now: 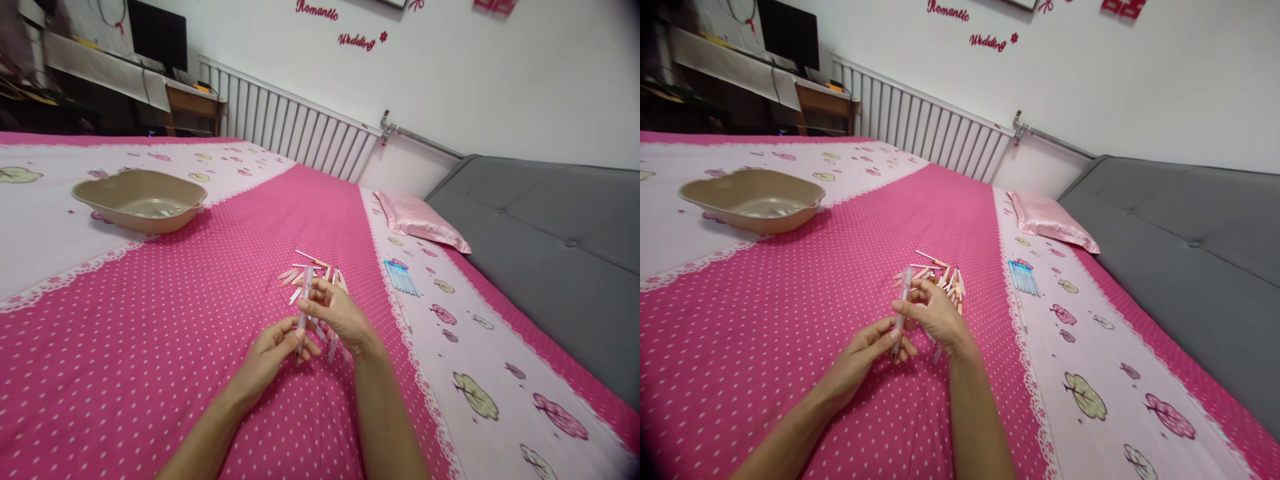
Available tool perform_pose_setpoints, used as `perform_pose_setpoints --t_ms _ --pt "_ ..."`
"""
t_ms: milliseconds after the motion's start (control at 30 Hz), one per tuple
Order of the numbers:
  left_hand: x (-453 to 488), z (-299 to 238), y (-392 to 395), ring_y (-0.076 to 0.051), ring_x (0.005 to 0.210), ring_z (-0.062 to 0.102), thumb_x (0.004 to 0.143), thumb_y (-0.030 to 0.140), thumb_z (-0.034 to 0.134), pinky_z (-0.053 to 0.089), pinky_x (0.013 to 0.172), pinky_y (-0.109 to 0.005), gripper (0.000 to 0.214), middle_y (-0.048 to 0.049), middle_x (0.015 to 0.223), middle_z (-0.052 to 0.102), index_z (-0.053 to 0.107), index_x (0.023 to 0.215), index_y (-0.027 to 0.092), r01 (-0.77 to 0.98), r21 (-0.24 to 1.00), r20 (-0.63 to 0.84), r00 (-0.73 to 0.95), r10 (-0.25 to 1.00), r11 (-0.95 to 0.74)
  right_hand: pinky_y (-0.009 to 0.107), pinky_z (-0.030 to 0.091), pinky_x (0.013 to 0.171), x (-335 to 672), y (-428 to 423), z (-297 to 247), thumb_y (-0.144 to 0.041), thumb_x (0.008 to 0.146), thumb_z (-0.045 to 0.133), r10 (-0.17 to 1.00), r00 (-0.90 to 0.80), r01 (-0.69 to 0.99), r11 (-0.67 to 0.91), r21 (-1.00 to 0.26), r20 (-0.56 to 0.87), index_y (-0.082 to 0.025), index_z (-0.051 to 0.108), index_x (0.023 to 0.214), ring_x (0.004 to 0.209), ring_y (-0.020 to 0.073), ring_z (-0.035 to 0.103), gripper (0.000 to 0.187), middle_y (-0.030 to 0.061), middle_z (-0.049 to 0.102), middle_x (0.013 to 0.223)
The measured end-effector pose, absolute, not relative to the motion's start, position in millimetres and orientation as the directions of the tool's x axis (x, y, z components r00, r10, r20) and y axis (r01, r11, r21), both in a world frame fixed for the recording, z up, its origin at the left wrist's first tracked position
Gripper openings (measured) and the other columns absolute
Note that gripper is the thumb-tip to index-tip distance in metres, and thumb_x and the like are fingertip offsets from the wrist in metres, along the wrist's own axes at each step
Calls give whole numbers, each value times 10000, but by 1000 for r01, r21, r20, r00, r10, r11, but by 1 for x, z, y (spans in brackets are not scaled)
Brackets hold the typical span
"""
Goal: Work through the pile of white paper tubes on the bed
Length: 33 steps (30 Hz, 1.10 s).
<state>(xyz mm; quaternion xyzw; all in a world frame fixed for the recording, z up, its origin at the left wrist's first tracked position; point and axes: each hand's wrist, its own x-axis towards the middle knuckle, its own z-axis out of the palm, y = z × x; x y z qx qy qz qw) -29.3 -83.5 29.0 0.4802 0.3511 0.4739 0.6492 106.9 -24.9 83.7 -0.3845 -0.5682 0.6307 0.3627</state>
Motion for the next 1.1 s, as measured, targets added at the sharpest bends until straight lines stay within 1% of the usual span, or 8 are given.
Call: perform_pose_setpoints --t_ms 100,167,300,500,700,833,933,1100 --pt "-30 29 -83 -126 694 584 873 351 493 428 666 -258 236 -41 771 664 584 968 154 -287 953 -1 312 950 95 295 421 819 112 -24 84 -335 694 729 860 -509 -99 -92 -991 -29 -204 596 1028 833 139 591 383 19 650 848" --pt "-30 30 -84 -131 703 589 873 352 492 433 674 -264 240 -40 775 665 583 983 159 -288 953 -1 314 949 97 316 400 871 116 -23 83 -327 728 701 828 -560 -129 -90 -988 -2 -209 580 1075 851 147 605 386 35 677 878" --pt "-31 30 -85 -129 696 585 874 348 491 431 669 -262 239 -39 772 665 585 990 160 -286 954 6 313 950 89 310 428 789 119 -21 80 -307 698 726 816 -578 -126 -102 -987 -11 -204 555 1123 783 153 615 469 34 687 836" --pt "-31 29 -84 -122 697 582 880 347 482 423 660 -254 234 -43 814 677 584 982 163 -291 953 9 319 948 89 238 421 599 113 -22 81 -277 604 794 868 -493 -102 -122 -987 -57 -189 587 1013 627 101 548 467 -23 595 716" --pt "-30 27 -84 -125 685 578 872 355 493 420 664 -261 239 -54 812 679 582 961 152 -290 953 6 305 952 87 245 431 687 111 -23 83 -302 612 789 881 -471 -67 -80 -995 -39 -201 614 1017 724 106 541 453 -17 579 771" --pt "-30 30 -84 -136 691 584 867 357 499 420 659 -270 241 -55 807 677 586 968 156 -295 950 -6 306 952 101 263 440 730 115 -23 84 -289 657 759 824 -566 -112 -109 -988 -27 -225 585 1101 821 134 572 481 27 647 913" --pt "-30 32 -85 -138 684 584 862 354 505 419 655 -270 239 -48 781 674 593 973 161 -298 949 -9 299 954 102 257 446 659 118 -23 83 -290 688 732 787 -617 -107 -120 -987 -29 -228 547 1180 737 132 583 529 38 668 895" --pt "-29 32 -85 -137 691 586 856 354 515 421 665 -267 227 -53 802 679 597 937 159 -289 953 -4 302 953 95 228 429 581 114 -24 83 -277 644 765 827 -562 -88 -96 -991 -30 -196 594 1108 622 101 555 501 -11 617 727"
